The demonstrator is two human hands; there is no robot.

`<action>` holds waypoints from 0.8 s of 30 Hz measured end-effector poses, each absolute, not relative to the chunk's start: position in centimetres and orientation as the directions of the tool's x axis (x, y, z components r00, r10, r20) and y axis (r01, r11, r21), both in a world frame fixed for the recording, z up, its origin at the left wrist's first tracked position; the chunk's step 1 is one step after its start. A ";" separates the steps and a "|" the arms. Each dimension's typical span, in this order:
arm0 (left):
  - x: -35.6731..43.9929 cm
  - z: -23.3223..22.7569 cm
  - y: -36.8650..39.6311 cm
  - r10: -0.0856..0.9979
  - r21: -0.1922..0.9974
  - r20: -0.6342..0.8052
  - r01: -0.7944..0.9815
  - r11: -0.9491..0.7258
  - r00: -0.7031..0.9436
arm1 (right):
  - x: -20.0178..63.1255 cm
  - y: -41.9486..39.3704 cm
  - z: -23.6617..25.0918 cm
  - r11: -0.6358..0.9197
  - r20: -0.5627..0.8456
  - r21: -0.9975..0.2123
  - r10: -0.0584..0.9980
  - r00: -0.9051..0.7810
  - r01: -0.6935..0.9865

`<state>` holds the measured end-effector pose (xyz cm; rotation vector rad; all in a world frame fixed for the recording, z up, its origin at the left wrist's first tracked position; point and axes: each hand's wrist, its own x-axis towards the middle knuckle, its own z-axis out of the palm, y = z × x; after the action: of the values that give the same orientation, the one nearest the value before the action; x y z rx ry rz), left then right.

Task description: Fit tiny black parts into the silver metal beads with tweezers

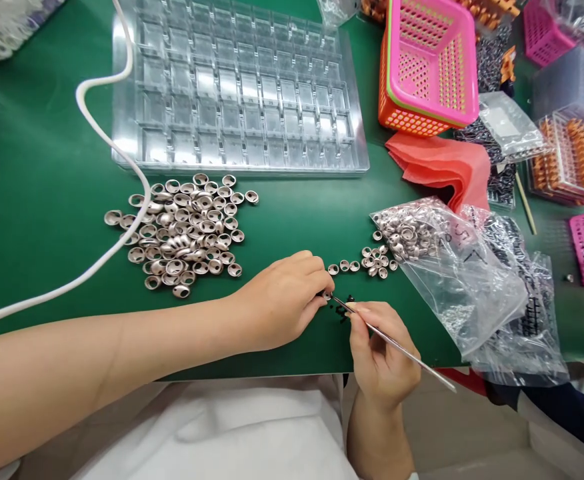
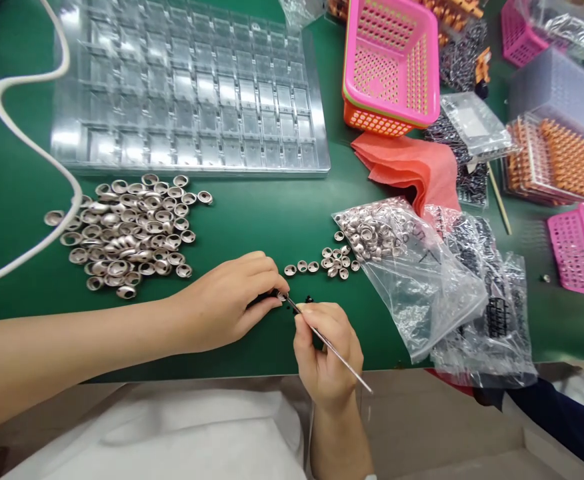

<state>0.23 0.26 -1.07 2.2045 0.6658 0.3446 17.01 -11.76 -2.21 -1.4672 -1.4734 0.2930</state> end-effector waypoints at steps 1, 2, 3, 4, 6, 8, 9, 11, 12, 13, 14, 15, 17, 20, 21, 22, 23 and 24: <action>0.2 -1.1 0.3 0.564 0.762 0.024 0.350 -0.545 0.825 | 17.0 -11.8 -2.2 0.239 0.458 -0.750 0.860 0.224 0.616; 0.2 -1.1 0.3 0.564 0.763 0.020 0.352 -0.542 0.825 | 17.0 -11.8 -2.3 0.238 0.455 -0.750 0.863 0.220 0.617; 0.2 -1.1 0.3 0.564 0.764 0.017 0.353 -0.540 0.825 | 17.0 -11.9 -2.3 0.235 0.451 -0.749 0.866 0.217 0.620; 0.2 -1.1 0.3 0.563 0.764 0.017 0.353 -0.540 0.826 | 17.0 -11.9 -2.3 0.231 0.447 -0.745 0.869 0.212 0.626; 0.2 -1.1 0.3 0.563 0.762 0.015 0.355 -0.541 0.826 | 17.0 -11.9 -2.3 0.219 0.433 -0.737 0.880 0.198 0.639; 0.2 -1.2 0.3 0.564 0.761 0.018 0.355 -0.543 0.825 | 17.0 -11.9 -2.3 0.217 0.421 -0.729 0.890 0.176 0.650; 0.1 -1.2 0.3 0.564 0.760 0.019 0.354 -0.545 0.825 | 17.0 -11.8 -2.2 0.219 0.419 -0.724 0.893 0.164 0.654; 0.2 -1.2 0.3 0.563 0.758 0.025 0.352 -0.549 0.826 | 17.1 -11.8 -2.2 0.227 0.420 -0.716 0.895 0.148 0.660; 0.2 -1.2 0.3 0.562 0.759 0.029 0.348 -0.551 0.827 | 17.1 -11.7 -2.2 0.233 0.425 -0.713 0.894 0.144 0.661; 0.2 -1.2 0.3 0.561 0.759 0.033 0.345 -0.552 0.827 | 17.1 -11.7 -2.2 0.238 0.430 -0.711 0.891 0.142 0.662; 0.2 -1.2 0.2 0.562 0.759 0.033 0.345 -0.552 0.826 | 17.1 -11.7 -2.2 0.242 0.435 -0.709 0.890 0.141 0.662; 0.2 -1.2 0.2 0.563 0.758 0.033 0.346 -0.552 0.826 | 17.1 -11.7 -2.2 0.244 0.437 -0.708 0.889 0.139 0.662; 0.2 -1.2 0.3 0.563 0.756 0.030 0.350 -0.553 0.826 | 17.0 -11.6 -2.2 0.247 0.439 -0.706 0.888 0.137 0.664; 0.1 -1.2 0.3 0.561 0.754 0.022 0.354 -0.552 0.827 | 17.0 -11.6 -2.2 0.248 0.442 -0.699 0.887 0.133 0.670; 0.1 -1.2 0.2 0.561 0.755 0.023 0.353 -0.552 0.828 | 17.0 -11.6 -2.2 0.250 0.442 -0.697 0.887 0.129 0.672; 0.1 -1.2 0.2 0.561 0.756 0.026 0.351 -0.552 0.827 | 17.0 -11.7 -2.2 0.251 0.442 -0.696 0.888 0.125 0.673; 0.1 -1.2 0.2 0.562 0.758 0.031 0.347 -0.552 0.827 | 17.1 -11.7 -2.2 0.253 0.441 -0.694 0.889 0.120 0.674; 0.1 -1.3 0.2 0.563 0.760 0.035 0.344 -0.551 0.826 | 17.1 -11.7 -2.2 0.255 0.439 -0.693 0.891 0.115 0.674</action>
<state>0.07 0.22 -1.26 2.2049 0.6603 0.3506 17.07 -11.67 -2.23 -1.4811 -1.6195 0.3009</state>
